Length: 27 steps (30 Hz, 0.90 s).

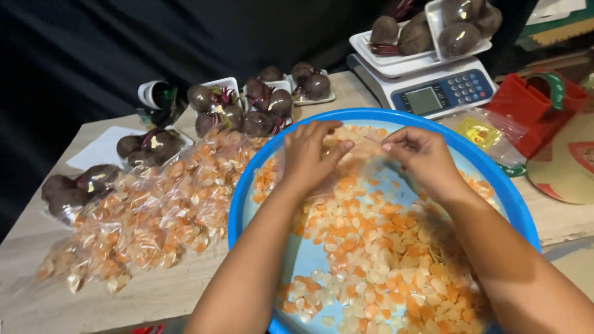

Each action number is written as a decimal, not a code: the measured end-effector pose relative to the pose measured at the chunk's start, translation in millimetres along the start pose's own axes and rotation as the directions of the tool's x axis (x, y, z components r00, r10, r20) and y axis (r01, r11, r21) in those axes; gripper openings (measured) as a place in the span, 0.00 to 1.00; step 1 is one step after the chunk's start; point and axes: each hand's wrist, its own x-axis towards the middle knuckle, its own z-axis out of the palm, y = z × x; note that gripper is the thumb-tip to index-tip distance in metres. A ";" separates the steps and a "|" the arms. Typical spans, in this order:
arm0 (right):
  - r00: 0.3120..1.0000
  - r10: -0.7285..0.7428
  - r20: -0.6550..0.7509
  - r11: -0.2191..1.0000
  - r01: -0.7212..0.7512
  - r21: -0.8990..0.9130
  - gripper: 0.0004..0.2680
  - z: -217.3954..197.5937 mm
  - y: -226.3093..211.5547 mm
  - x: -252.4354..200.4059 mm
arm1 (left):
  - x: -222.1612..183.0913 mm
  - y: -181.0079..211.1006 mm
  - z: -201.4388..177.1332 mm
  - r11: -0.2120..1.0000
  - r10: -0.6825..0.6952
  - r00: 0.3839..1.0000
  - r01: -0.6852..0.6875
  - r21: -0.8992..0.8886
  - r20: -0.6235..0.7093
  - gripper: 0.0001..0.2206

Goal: The person scoops dried orange and white fruit slices from a blue basin and places them into small clear plastic bags. The filled bags are then set aside on the table. A digital scale and packaged dark root vegetables are visible nearby.

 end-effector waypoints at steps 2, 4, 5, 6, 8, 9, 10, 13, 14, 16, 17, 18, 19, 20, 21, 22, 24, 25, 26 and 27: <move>0.999 0.023 0.038 0.999 -0.025 0.047 0.05 7.5 -13.2 -8.3 | -0.2 10.9 11.2 0.974 0.032 0.999 -0.034 -0.223 -0.013 0.20; 0.996 0.050 0.080 0.994 -0.057 0.094 0.04 15.0 -17.3 -13.3 | -1.7 17.8 20.9 0.898 0.051 0.998 -0.057 -0.436 -0.025 0.17; 0.994 0.044 0.105 0.993 -0.055 0.106 0.04 18.1 -15.7 -13.2 | -2.2 20.0 24.8 0.900 0.029 1.000 -0.025 -0.434 0.004 0.12; 0.991 0.038 0.129 0.992 -0.054 0.118 0.03 21.5 -14.3 -13.2 | -2.9 22.0 28.4 0.902 0.007 0.999 0.008 -0.432 0.032 0.07; 0.992 0.046 0.117 0.993 -0.058 0.099 0.02 18.5 -20.0 -15.5 | -1.9 20.8 27.1 0.904 -0.033 0.998 0.054 -0.424 0.057 0.07; 0.993 0.050 0.108 0.995 -0.059 0.077 0.01 17.2 -23.4 -16.1 | -0.8 20.2 25.9 0.904 -0.073 0.994 0.098 -0.415 0.076 0.07; 0.993 0.050 0.105 0.995 -0.059 0.080 0.01 16.4 -22.9 -17.0 | -0.3 17.1 25.0 0.905 -0.071 0.994 0.097 -0.414 0.078 0.07; 0.990 0.101 0.096 0.991 -0.108 0.074 0.03 14.8 -25.1 -18.1 | 0.3 13.1 22.0 0.919 -0.114 0.990 0.136 -0.371 0.079 0.07; 0.990 0.088 0.108 0.995 -0.093 0.042 0.03 15.9 -28.2 -17.0 | 0.3 14.5 19.9 0.923 -0.110 0.991 0.129 -0.364 0.072 0.08; 0.990 0.074 0.120 0.997 -0.076 0.012 0.03 17.2 -29.4 -14.4 | 0.3 15.9 17.7 0.927 -0.104 0.993 0.120 -0.355 0.064 0.08; 0.990 0.060 0.129 0.998 -0.058 -0.018 0.03 17.0 -27.4 -12.9 | 0.7 16.2 18.0 0.927 -0.105 0.992 0.122 -0.355 0.066 0.08; 0.989 0.046 0.137 0.998 -0.040 -0.047 0.03 16.8 -25.3 -11.3 | 1.2 16.4 18.4 0.927 -0.106 0.992 0.124 -0.354 0.068 0.08; 0.990 0.046 0.136 0.998 -0.040 -0.047 0.03 16.8 -27.4 -12.4 | 1.6 15.3 19.0 0.927 -0.105 0.992 0.123 -0.354 0.069 0.08; 0.991 0.040 0.131 0.998 -0.034 -0.053 0.04 16.7 -29.3 -13.5 | 2.1 14.2 19.7 0.931 -0.105 0.992 0.122 -0.343 0.070 0.08; 0.991 0.035 0.126 0.998 -0.028 -0.060 0.04 16.9 -31.2 -14.7 | 2.4 12.9 20.5 0.935 -0.105 0.992 0.122 -0.332 0.071 0.09; 0.992 0.036 0.125 0.998 -0.028 -0.059 0.04 16.6 -29.4 -14.3 | 2.1 14.2 20.2 0.936 -0.104 0.992 0.122 -0.331 0.072 0.09; 0.987 -0.018 0.158 0.990 0.040 -0.136 0.04 16.3 -25.6 -13.7 | 1.2 16.6 19.7 0.933 -0.114 0.990 0.137 -0.333 0.088 0.09; 0.987 -0.017 0.157 0.990 0.039 -0.136 0.04 16.1 -25.4 -13.4 | -0.3 18.0 19.5 0.933 -0.114 0.990 0.137 -0.333 0.089 0.09; 0.986 -0.015 0.164 0.989 0.040 -0.145 0.04 15.9 -25.2 -13.2 | -1.8 19.5 19.2 0.931 -0.087 0.993 0.109 -0.349 0.078 0.09; 0.985 -0.014 0.171 0.987 0.040 -0.153 0.04 15.8 -25.2 -12.7 | -3.3 20.9 18.8 0.927 -0.061 0.996 0.080 -0.366 0.065 0.09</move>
